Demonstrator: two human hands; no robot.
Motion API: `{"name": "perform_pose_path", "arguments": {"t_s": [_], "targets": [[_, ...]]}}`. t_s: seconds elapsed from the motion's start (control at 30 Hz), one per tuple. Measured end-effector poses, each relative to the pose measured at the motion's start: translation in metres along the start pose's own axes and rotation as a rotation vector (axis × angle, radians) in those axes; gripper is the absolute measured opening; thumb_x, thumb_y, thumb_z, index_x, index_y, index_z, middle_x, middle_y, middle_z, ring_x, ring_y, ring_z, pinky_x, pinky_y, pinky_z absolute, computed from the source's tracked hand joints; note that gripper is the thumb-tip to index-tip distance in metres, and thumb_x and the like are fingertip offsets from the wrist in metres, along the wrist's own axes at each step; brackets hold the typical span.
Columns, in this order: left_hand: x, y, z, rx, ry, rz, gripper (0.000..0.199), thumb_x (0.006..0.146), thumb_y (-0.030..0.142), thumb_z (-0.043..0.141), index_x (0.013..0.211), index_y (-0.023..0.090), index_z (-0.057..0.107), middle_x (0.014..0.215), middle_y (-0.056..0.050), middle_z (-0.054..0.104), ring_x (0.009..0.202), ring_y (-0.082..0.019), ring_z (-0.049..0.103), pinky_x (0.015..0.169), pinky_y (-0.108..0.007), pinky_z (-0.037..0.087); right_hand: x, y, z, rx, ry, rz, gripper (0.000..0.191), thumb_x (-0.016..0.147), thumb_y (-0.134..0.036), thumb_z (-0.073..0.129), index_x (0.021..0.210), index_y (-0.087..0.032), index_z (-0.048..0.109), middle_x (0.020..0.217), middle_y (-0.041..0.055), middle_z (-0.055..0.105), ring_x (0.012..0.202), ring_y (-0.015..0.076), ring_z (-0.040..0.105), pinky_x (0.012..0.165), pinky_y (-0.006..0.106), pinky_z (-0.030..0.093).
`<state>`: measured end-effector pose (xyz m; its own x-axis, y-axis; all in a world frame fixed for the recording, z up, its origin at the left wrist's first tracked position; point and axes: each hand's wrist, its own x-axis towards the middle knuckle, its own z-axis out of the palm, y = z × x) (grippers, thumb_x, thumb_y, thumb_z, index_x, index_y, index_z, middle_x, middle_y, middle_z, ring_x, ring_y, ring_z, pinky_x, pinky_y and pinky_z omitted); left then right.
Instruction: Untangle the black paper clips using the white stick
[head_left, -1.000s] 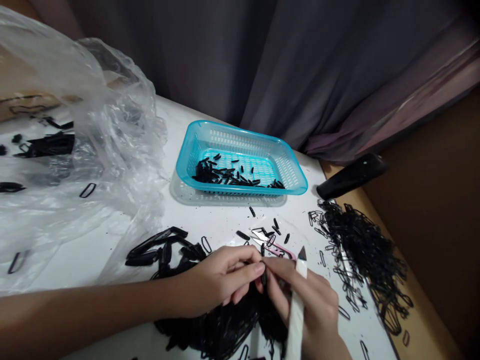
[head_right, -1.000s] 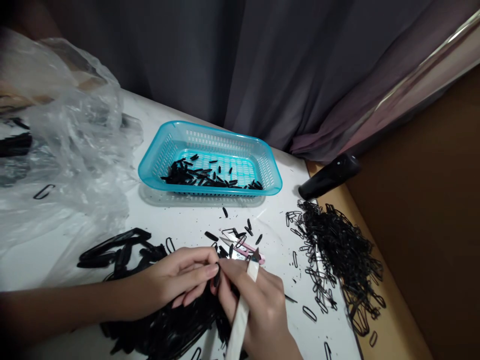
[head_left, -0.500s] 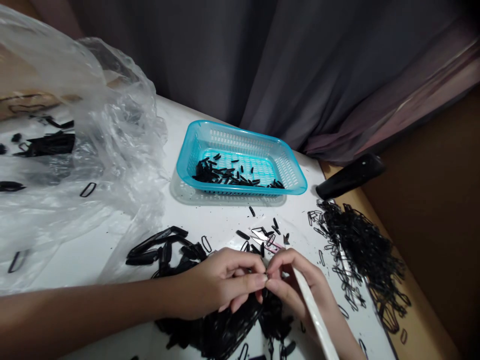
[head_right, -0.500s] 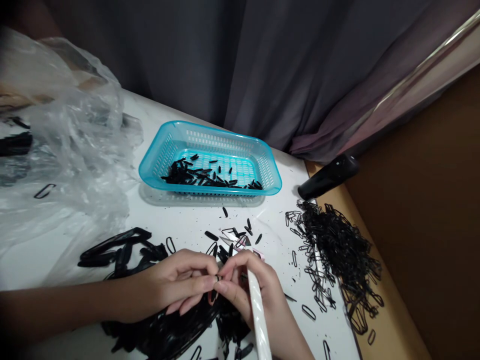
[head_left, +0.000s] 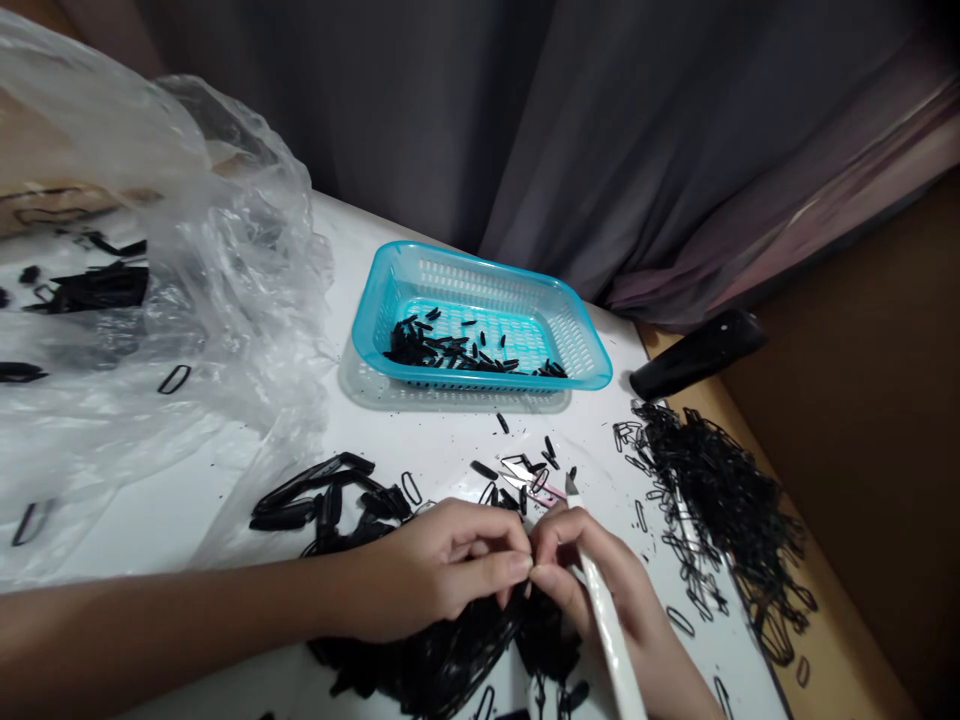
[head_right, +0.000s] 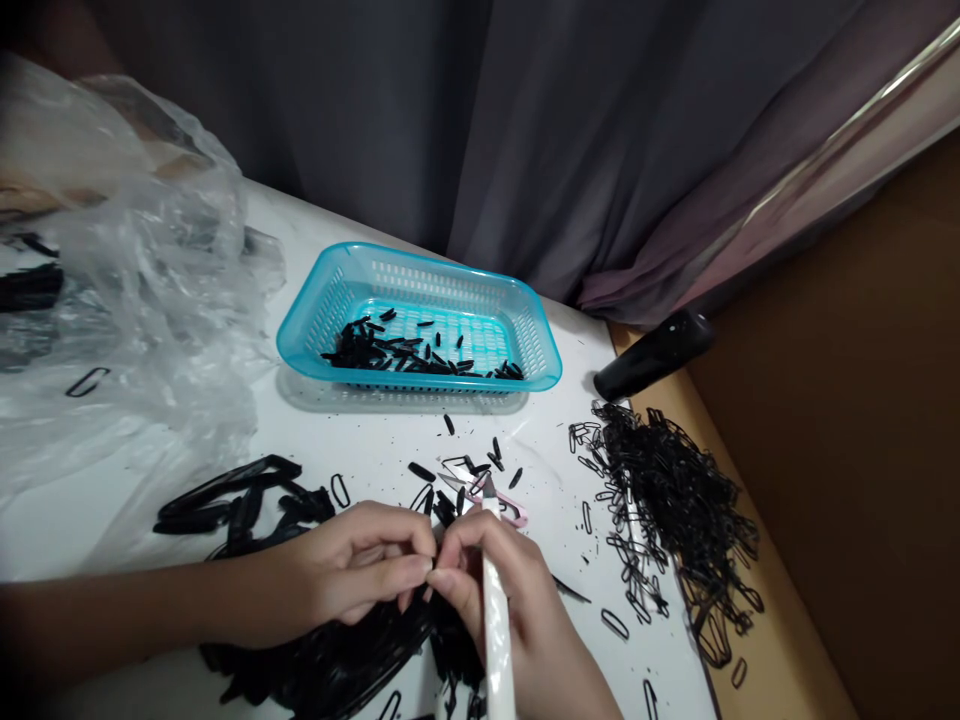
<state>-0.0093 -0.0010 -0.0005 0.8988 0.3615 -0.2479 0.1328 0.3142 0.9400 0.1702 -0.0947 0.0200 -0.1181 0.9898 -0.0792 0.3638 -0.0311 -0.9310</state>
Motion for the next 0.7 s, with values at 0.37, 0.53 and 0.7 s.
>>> {"name": "perform_pose_path", "arguments": {"t_s": [0.37,0.53,0.7], "targets": [[0.000,-0.006,0.001,0.011,-0.059,-0.013,0.040,0.099,0.050,0.033,0.078,0.019,0.047,0.071,0.003,0.043,0.066,-0.012,0.039,0.063,-0.024,0.033,-0.002,0.012,0.009,-0.190,0.013,-0.169,0.008,0.099,-0.018,0.042,0.099,-0.025,0.045,0.090,0.0017,0.056,0.084,0.0173,0.054,0.082,0.033,0.043],[-0.001,-0.005,-0.002,0.161,-0.050,0.040,0.044,0.098,0.052,0.032,0.071,0.019,0.044,0.065,0.004,0.039,0.062,-0.013,0.036,0.059,-0.026,0.030,-0.001,0.008,0.009,-0.118,-0.017,-0.142,0.007,0.099,-0.019,0.043,0.098,-0.024,0.047,0.091,0.0022,0.057,0.086,0.0174,0.056,0.083,0.033,0.043],[0.001,-0.011,0.004,0.169,0.083,0.080,0.042,0.098,0.047,0.034,0.068,0.020,0.041,0.061,0.005,0.037,0.059,-0.013,0.036,0.057,-0.026,0.030,-0.001,0.014,0.014,-0.257,0.040,-0.207,0.016,0.095,-0.010,0.040,0.102,-0.024,0.045,0.091,0.0032,0.054,0.084,0.0182,0.053,0.079,0.033,0.045]]}}
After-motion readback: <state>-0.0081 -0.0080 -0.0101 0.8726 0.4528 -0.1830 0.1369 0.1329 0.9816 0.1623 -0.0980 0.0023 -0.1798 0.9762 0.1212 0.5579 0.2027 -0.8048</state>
